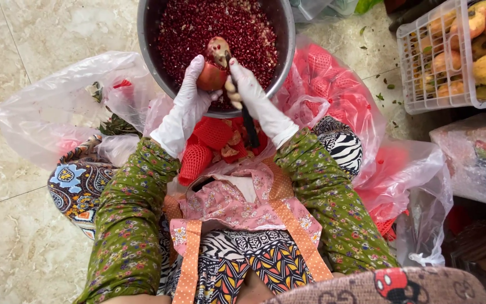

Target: The person wearing gloves peels pomegranates with a knife, dropping the seeds into a metal bowl and discarding the rinds into a plastic bag.

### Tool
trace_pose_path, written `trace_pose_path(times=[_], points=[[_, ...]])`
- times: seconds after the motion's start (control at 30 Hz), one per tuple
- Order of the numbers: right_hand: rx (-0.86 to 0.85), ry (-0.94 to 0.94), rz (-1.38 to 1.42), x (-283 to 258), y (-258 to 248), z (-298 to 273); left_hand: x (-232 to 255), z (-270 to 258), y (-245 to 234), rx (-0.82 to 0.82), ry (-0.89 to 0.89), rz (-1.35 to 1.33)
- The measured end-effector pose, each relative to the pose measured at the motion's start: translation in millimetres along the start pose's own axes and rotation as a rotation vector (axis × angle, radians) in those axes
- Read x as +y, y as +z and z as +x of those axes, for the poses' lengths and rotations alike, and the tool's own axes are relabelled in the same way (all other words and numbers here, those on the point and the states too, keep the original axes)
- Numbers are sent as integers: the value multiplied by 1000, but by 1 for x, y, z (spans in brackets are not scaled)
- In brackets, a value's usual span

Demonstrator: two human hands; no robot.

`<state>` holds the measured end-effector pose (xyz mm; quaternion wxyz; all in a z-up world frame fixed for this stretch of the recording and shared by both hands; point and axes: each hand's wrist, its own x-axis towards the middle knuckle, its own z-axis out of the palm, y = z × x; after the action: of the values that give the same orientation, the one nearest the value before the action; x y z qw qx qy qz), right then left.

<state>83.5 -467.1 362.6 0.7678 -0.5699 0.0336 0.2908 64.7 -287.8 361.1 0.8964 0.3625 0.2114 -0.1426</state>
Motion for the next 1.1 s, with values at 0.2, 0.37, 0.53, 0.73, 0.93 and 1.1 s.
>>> trace_pose_path(times=[0.2, 0.37, 0.53, 0.73, 0.93, 1.1], points=[[45, 39, 20, -9, -27, 9, 33, 2, -12, -34, 165, 548], [100, -115, -516, -20, -26, 3, 49, 12, -32, 64, 744, 1128], [-83, -28, -148, -25, -32, -13, 48, 21, -37, 47, 406, 657], [-506, 227, -450, -29, -37, -67, 71, -4, -29, -304, 172, 59], [-595, 320, -743, 17, -35, -97, 58, -7, -27, -224, 176, 129], [-556, 218, -1180, 32, -50, -71, 46, 10, -26, -160, 213, 217]])
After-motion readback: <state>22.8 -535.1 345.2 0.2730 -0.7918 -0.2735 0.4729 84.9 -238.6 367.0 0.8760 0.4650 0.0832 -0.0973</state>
